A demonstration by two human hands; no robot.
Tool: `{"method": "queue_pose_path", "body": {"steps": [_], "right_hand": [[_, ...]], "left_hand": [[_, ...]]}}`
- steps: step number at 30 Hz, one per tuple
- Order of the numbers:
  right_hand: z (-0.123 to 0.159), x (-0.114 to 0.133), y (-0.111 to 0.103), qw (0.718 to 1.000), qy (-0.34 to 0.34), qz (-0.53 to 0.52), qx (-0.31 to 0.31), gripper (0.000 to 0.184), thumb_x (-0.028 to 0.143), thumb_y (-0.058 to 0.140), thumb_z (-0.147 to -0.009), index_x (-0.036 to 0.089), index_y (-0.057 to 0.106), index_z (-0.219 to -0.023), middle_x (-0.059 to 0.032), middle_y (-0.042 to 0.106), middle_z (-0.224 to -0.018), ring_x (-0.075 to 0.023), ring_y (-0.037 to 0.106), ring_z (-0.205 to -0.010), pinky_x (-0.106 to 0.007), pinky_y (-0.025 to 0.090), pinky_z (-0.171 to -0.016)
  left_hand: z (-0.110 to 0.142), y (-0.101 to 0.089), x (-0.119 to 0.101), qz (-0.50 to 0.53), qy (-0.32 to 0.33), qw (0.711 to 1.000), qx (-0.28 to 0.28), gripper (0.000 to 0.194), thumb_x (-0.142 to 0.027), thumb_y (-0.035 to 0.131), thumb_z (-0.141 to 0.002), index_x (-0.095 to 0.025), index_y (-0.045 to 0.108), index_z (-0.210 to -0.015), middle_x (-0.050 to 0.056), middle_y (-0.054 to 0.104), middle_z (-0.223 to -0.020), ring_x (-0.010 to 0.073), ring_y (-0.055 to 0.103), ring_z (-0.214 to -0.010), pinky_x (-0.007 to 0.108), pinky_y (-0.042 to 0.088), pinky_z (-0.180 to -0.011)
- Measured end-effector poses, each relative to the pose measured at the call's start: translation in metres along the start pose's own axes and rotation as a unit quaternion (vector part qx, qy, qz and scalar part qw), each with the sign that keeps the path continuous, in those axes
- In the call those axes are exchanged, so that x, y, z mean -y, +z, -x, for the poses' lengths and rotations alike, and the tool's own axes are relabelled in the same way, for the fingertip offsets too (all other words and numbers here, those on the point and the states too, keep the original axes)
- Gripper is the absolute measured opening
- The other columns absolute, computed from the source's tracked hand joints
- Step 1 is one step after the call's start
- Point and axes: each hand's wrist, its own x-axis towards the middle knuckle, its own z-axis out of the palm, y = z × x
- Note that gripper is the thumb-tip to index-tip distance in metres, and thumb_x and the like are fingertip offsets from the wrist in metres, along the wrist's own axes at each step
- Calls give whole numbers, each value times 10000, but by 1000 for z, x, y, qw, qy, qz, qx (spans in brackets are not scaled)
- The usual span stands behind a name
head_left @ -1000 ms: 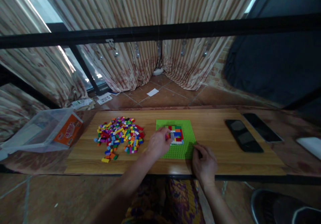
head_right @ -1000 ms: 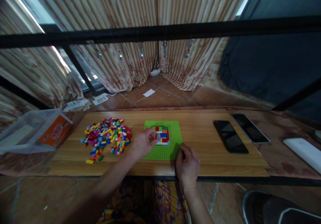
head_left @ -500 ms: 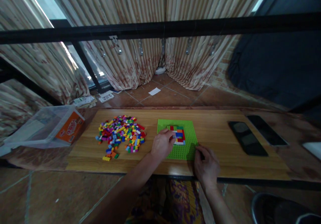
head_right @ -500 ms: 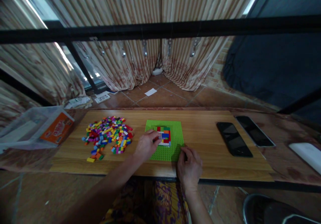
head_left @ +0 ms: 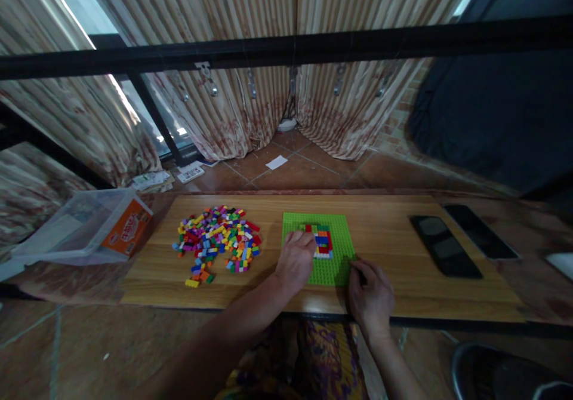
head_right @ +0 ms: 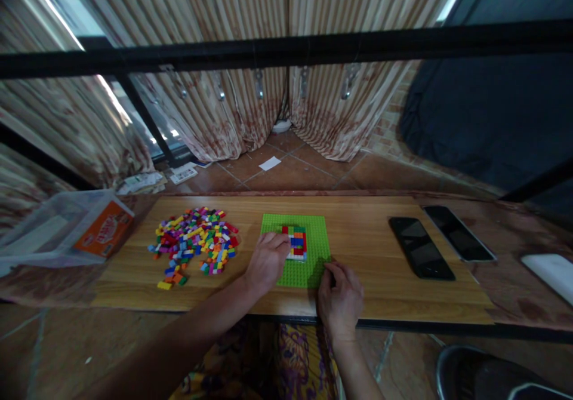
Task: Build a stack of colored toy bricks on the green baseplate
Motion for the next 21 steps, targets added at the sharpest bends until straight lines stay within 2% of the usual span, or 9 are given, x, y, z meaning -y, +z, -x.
{"method": "queue_pose_path", "body": {"steps": [5,9,13,17,21], "right_hand": [[0,-2,1,1000,-7,-1,3,324,345,458,-891,152,718,-914,-121,699,-984,-243,634,-902,-371,476,-840],[-1,-4,2,1000,-17,-12,15,343,359,443,-898,151,714,-922,-130,696,-981,-248,631,-912,-381,473,-847],[-1,-8,2,999,-20,-22,18,373,399,429,-900,154,709,-929,-147,692,-1003,-261,629,-938,-395,470,-862],[-3,-10,0,999,-11,-28,36,396,423,423,-883,149,704,-930,-154,691,-1010,-277,628,-952,-407,468,-872],[-6,-9,-4,997,31,-44,59,406,447,436,-854,152,703,-937,-149,688,-1033,-278,636,-929,-402,475,-851]], "left_hand": [[-2,-3,-1,-42,34,998,11,198,-185,458,-946,-172,635,-859,41,649,-948,201,524,-900,376,407,-864],[2,-5,-1,-50,20,999,-7,176,-183,474,-941,-181,645,-899,43,669,-1010,199,551,-937,379,428,-875],[12,-17,-2,7,27,999,-35,201,-176,464,-945,-185,653,-1011,45,675,-1133,184,586,-992,358,472,-908],[38,-44,17,60,-9,988,-139,281,-173,427,-951,-203,641,-1130,60,650,-1235,182,607,-1074,366,489,-968],[84,-77,72,84,-129,950,-271,248,-238,478,-927,-203,664,-1088,81,676,-1161,195,616,-1097,379,502,-980]]}}
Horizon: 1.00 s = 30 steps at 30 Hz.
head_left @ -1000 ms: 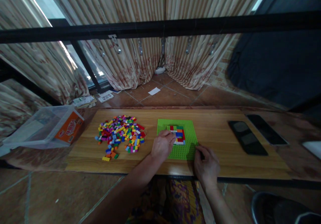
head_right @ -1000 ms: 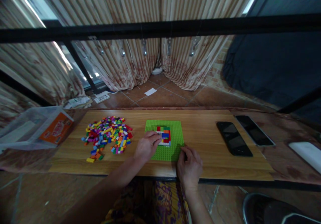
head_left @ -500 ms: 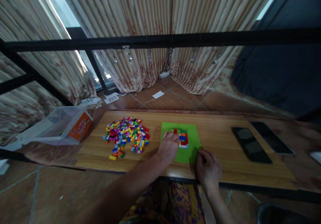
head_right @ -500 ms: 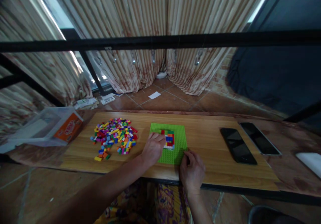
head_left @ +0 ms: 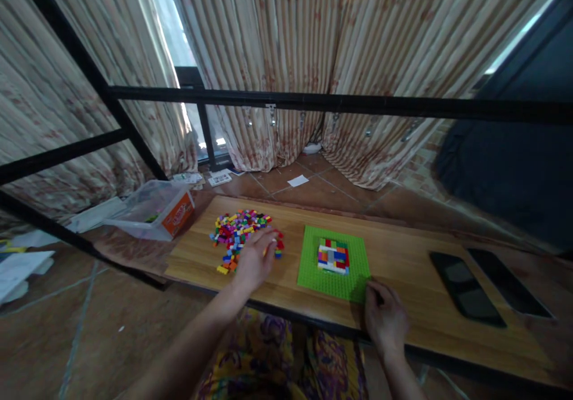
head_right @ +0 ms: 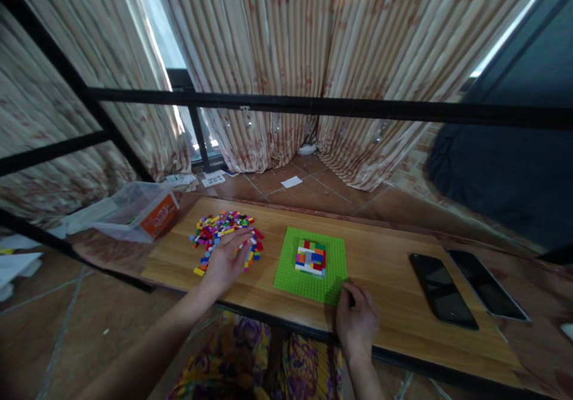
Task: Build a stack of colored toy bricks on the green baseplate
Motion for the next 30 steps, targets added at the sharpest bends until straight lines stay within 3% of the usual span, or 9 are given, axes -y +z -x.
{"method": "queue_pose_path", "body": {"steps": [5,8,10,15,24,30], "right_hand": [[-3,-1,-8,997,59,-34,19,405,458,469,-820,159,703,-961,-137,691,-1048,-293,638,-952,-410,476,-844],[-2,3,-13,997,70,-36,10,401,454,484,-803,151,702,-951,-136,699,-994,-296,646,-910,-415,485,-820],[0,14,-16,998,47,-34,-7,394,450,489,-802,147,698,-942,-136,697,-978,-296,648,-902,-419,486,-824],[12,62,-9,995,-57,-87,-5,342,451,515,-847,174,694,-938,-118,695,-1007,-271,644,-946,-413,475,-880],[52,131,48,945,-221,-123,209,279,368,468,-931,218,689,-1009,-83,689,-1031,-230,617,-974,-406,483,-899],[70,186,90,908,-307,-92,270,254,307,486,-926,215,670,-1075,-80,672,-1032,-238,594,-998,-393,470,-894]], "left_hand": [[22,-64,81,-73,-183,976,-90,260,-280,498,-870,-159,681,-1009,105,699,-1078,225,660,-982,386,536,-905],[40,-83,111,-128,-299,942,-78,291,-250,496,-835,-147,678,-1037,109,709,-1048,230,677,-905,375,550,-848],[49,-84,121,-151,-335,928,-62,299,-226,495,-823,-142,681,-1041,119,706,-1063,243,675,-933,377,545,-863],[53,-70,132,-175,-308,934,-50,304,-179,457,-834,-143,686,-1031,133,684,-1118,262,633,-1053,398,511,-941],[55,-50,134,-199,-271,941,-47,294,-156,439,-873,-149,693,-1022,119,665,-1111,260,581,-1071,402,474,-980],[58,-49,132,-196,-246,947,-61,283,-144,430,-878,-165,687,-996,106,660,-1079,248,582,-1038,407,490,-947]]}}
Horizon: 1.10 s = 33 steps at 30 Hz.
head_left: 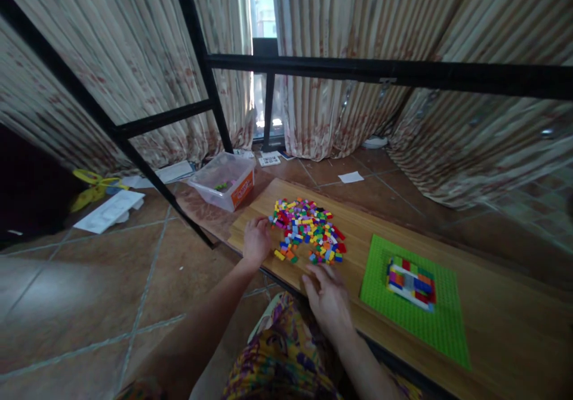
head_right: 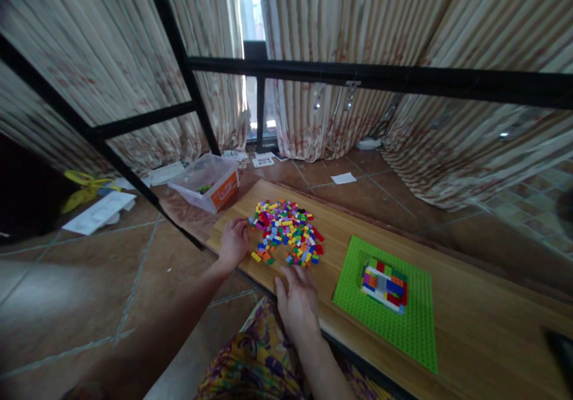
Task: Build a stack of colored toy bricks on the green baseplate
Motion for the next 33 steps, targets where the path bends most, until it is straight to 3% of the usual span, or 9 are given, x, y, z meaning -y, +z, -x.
{"method": "queue_pose_path", "body": {"steps": [6,11,17,22,26,33], "right_hand": [[-29,16,33,996,-22,85,2,257,307,504,-917,205,650,-1102,-102,648,-986,-274,554,-981,-426,433,-878],[-36,12,39,992,-20,125,10,214,296,485,-932,201,663,-1002,-103,643,-954,-273,547,-930,-417,424,-850],[-28,0,25,999,48,-1,-6,260,320,429,-955,185,644,-1011,-93,677,-978,-235,605,-917,-373,456,-849],[-18,-13,9,969,183,-161,-44,353,416,466,-919,187,627,-1133,-113,698,-1088,-231,655,-941,-370,497,-838],[-17,-24,-7,959,210,-172,-77,422,467,494,-888,180,639,-1162,-139,676,-1180,-266,636,-1052,-429,474,-920],[-17,-33,-33,938,246,-238,-59,430,558,513,-865,183,619,-1046,-87,718,-904,-216,659,-725,-343,514,-703]], "left_hand": [[0,2,1,1,-5,1000,4,274,-153,429,-883,-171,682,-988,107,660,-1055,250,584,-1020,420,487,-933],[0,1,1,-7,-4,1000,13,273,-162,429,-889,-163,676,-1004,110,659,-1066,256,574,-1016,420,481,-934],[0,0,1,0,5,1000,10,269,-172,417,-904,-156,671,-990,109,662,-1051,254,578,-1004,421,479,-933],[-1,-1,1,10,4,1000,7,248,-180,432,-898,-175,671,-960,96,666,-1043,246,590,-1002,412,479,-935],[-1,-1,1,6,3,1000,12,248,-174,436,-891,-174,675,-954,101,670,-1043,252,586,-1008,415,475,-941],[0,-1,1,6,2,1000,7,245,-182,438,-893,-183,674,-960,95,668,-1045,248,589,-1003,410,477,-936]]}}
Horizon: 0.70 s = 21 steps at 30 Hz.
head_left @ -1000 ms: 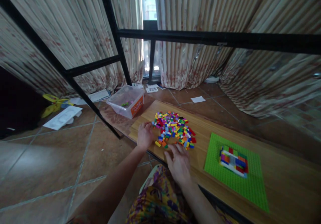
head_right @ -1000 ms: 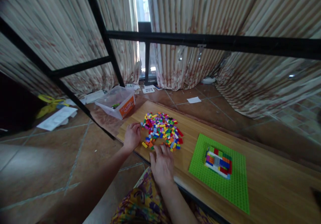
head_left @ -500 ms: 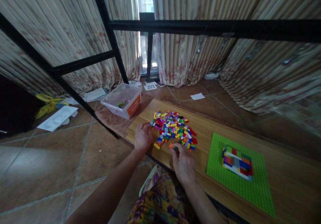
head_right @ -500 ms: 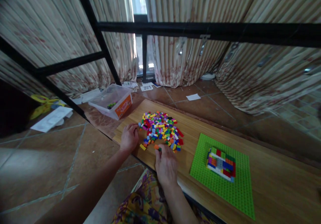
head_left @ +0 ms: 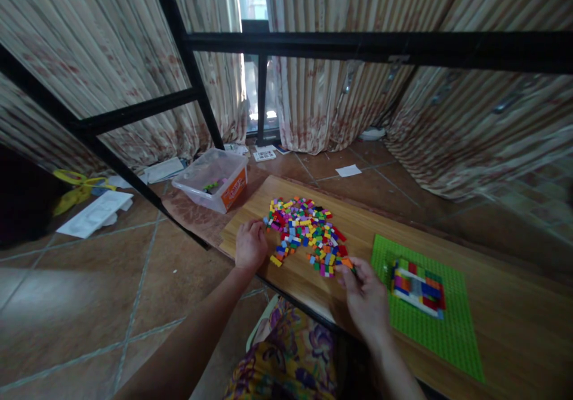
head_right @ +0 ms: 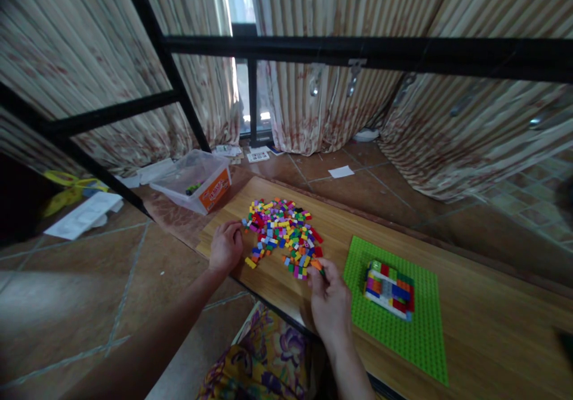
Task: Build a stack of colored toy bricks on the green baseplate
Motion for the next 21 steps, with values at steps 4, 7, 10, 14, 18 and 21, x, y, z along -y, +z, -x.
{"method": "queue_pose_path", "body": {"steps": [4,7,10,14,18,21], "right_hand": [[-1,-1,-5,1000,-2,-18,-12,414,569,506,-874,190,607,-1006,-44,683,-812,-160,594,-609,-282,476,-596],[0,-3,-2,999,-2,-47,-22,419,573,519,-867,187,609,-1004,1,617,-701,-124,508,-504,-246,408,-492],[0,-5,1,997,7,-72,-26,437,584,514,-862,183,612,-1006,17,586,-657,-117,479,-469,-236,376,-452],[-3,-9,2,1000,7,3,-29,462,580,472,-876,176,641,-1022,-36,673,-742,-154,558,-533,-269,436,-526],[-9,-15,-2,983,-6,179,-47,459,542,439,-887,182,687,-1029,-55,693,-692,-201,609,-572,-307,434,-586],[-13,-18,-2,965,-23,259,-41,455,515,439,-883,181,689,-1065,-51,683,-646,-217,617,-572,-317,421,-592]], "left_hand": [[0,0,0,2,1,1000,3,245,-182,436,-894,-176,672,-961,100,667,-1055,249,588,-1009,413,478,-936],[-1,-1,-1,3,4,1000,3,243,-173,435,-889,-176,670,-951,107,666,-1043,250,590,-1013,414,481,-930],[-1,-2,-1,2,3,1000,7,243,-171,435,-884,-183,669,-947,103,667,-1030,250,593,-1010,414,483,-926],[-1,-1,0,-3,2,1000,6,245,-181,434,-889,-176,671,-953,105,667,-1033,252,595,-1007,413,482,-926],[-1,0,1,-2,3,1000,8,248,-185,433,-893,-177,675,-951,105,672,-1034,254,594,-1007,415,476,-933],[-1,0,1,0,-2,1000,6,253,-186,433,-894,-179,676,-961,103,672,-1047,255,591,-1013,410,472,-935]]}}
